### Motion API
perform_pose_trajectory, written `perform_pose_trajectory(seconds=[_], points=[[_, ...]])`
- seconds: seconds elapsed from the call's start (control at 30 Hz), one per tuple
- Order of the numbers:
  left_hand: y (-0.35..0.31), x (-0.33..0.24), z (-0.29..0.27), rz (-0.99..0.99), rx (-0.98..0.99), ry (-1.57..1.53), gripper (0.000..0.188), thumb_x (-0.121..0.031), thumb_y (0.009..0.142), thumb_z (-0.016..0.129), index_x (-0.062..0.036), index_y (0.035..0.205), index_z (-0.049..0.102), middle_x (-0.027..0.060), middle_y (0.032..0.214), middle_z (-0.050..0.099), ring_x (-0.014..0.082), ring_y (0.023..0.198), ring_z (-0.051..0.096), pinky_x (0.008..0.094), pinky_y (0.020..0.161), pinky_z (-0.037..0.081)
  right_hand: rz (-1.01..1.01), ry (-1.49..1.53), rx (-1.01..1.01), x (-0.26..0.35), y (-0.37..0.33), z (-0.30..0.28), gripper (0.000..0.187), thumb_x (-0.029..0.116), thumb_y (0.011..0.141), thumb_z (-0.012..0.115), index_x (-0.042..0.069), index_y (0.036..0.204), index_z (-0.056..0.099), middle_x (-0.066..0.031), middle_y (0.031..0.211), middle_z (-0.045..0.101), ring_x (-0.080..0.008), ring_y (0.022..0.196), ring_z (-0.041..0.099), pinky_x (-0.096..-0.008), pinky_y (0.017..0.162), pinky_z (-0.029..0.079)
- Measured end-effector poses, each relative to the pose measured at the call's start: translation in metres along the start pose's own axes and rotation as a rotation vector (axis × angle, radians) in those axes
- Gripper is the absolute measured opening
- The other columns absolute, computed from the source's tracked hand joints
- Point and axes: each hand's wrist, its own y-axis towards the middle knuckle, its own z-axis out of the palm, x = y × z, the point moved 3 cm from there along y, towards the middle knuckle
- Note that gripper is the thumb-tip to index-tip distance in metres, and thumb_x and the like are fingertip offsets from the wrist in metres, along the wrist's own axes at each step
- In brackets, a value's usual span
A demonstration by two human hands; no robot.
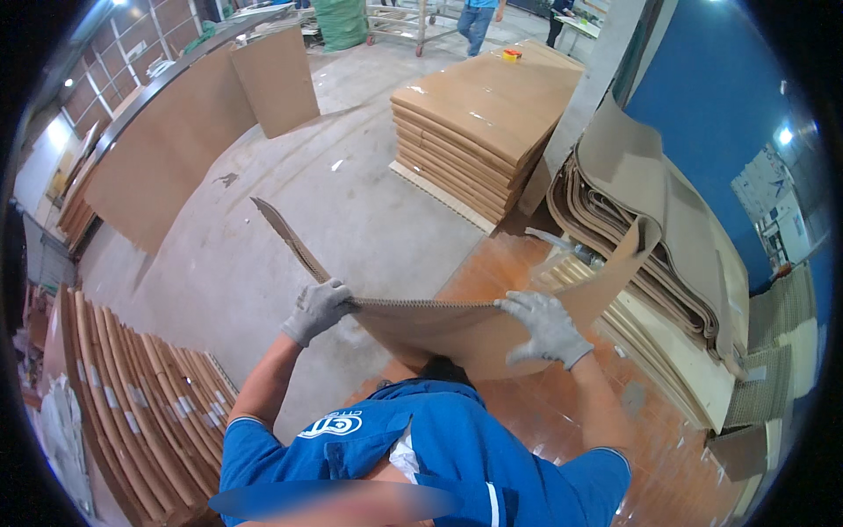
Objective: The person picks up and folds large corrugated cardboard sheets, then carries them across the room. They place a sheet on a table and smooth it with both hands. The person continues to fold and stack cardboard pieces on the floor.
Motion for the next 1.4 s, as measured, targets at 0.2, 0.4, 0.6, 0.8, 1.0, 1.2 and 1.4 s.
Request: perform_pose_trajectory(seconds=[0.2, 0.4, 0.6, 0.8, 1.0, 1.2, 1.4], points=[[0.031, 0.068, -0.055, -0.022, -0.143, 0.015, 0.019, -0.030, 0.081, 0.070, -0.0115, 0.081, 0.064, 0.0091, 0.081, 0.062, 0.0310, 0.073, 0.066, 0.0434, 0.064, 0.052, 0.433, -0.231, 0.339, -0.062, 0.005, 0.021, 0.056, 0.055, 0.061, 0.081, 0.024, 0.107, 0.072, -0.0049, 0.096, 0.073, -0.0265, 0.097, 0.068, -0.0438, 0.085, 0.047], [0.040, 0.198, -0.083, -0.282, -0.197, 0.072, 0.020, -0.027, 0.077, 0.074, -0.0106, 0.076, 0.064, 0.0094, 0.085, 0.064, 0.0335, 0.077, 0.064, 0.0453, 0.067, 0.050, 0.740, -0.165, 0.577, -0.113, -0.019, 0.047, 0.040, 0.051, 0.069, 0.077, 0.022, 0.098, 0.075, -0.0064, 0.093, 0.073, -0.0292, 0.093, 0.068, -0.0440, 0.080, 0.051], [0.060, 0.295, -0.042, -0.458, -0.047, 0.092, 0.024, -0.020, 0.066, 0.082, -0.0114, 0.084, 0.068, 0.0106, 0.094, 0.067, 0.0324, 0.090, 0.065, 0.0434, 0.076, 0.052, 0.457, 0.048, 0.221, -0.098, 0.080, 0.046, 0.046, 0.051, 0.071, 0.077, 0.016, 0.101, 0.072, -0.0133, 0.098, 0.071, -0.0342, 0.094, 0.067, -0.0445, 0.082, 0.052], [0.121, 0.324, -0.039, -0.438, 0.155, 0.243, 0.023, -0.034, 0.069, 0.080, -0.0184, 0.085, 0.072, 0.0080, 0.095, 0.069, 0.0297, 0.091, 0.067, 0.0427, 0.078, 0.054, 0.517, 0.005, 0.351, -0.119, 0.167, 0.035, 0.047, 0.049, 0.073, 0.075, 0.010, 0.099, 0.073, -0.0170, 0.097, 0.071, -0.0370, 0.093, 0.067, -0.0465, 0.083, 0.051], [0.189, 0.331, -0.053, -0.328, 0.034, 0.236, 0.025, -0.037, 0.073, 0.077, -0.0145, 0.081, 0.070, 0.0102, 0.091, 0.067, 0.0325, 0.086, 0.067, 0.0450, 0.074, 0.053, 0.664, 0.142, 0.477, -0.144, 0.203, 0.027, 0.038, 0.046, 0.076, 0.073, 0.008, 0.078, 0.075, -0.0132, 0.075, 0.071, -0.0299, 0.073, 0.069, -0.0414, 0.072, 0.053], [0.248, 0.395, -0.089, -0.206, -0.042, 0.200, 0.023, -0.034, 0.076, 0.073, -0.0118, 0.081, 0.069, 0.0122, 0.089, 0.066, 0.0340, 0.084, 0.067, 0.0462, 0.072, 0.053, 0.847, 0.227, 0.420, -0.109, 0.251, 0.008, 0.036, 0.042, 0.076, 0.074, 0.008, 0.066, 0.073, -0.0089, 0.058, 0.066, -0.0234, 0.054, 0.065, -0.0374, 0.061, 0.053], [0.286, 0.471, -0.127, -0.095, -0.045, 0.193, 0.024, -0.033, 0.074, 0.074, -0.0126, 0.083, 0.068, 0.0103, 0.092, 0.065, 0.0326, 0.086, 0.066, 0.0464, 0.073, 0.052, 1.042, 0.216, 0.344, -0.059, 0.302, 0.019, 0.037, 0.041, 0.071, 0.079, 0.005, 0.074, 0.073, -0.0164, 0.068, 0.069, -0.0307, 0.067, 0.069, -0.0420, 0.068, 0.054]])
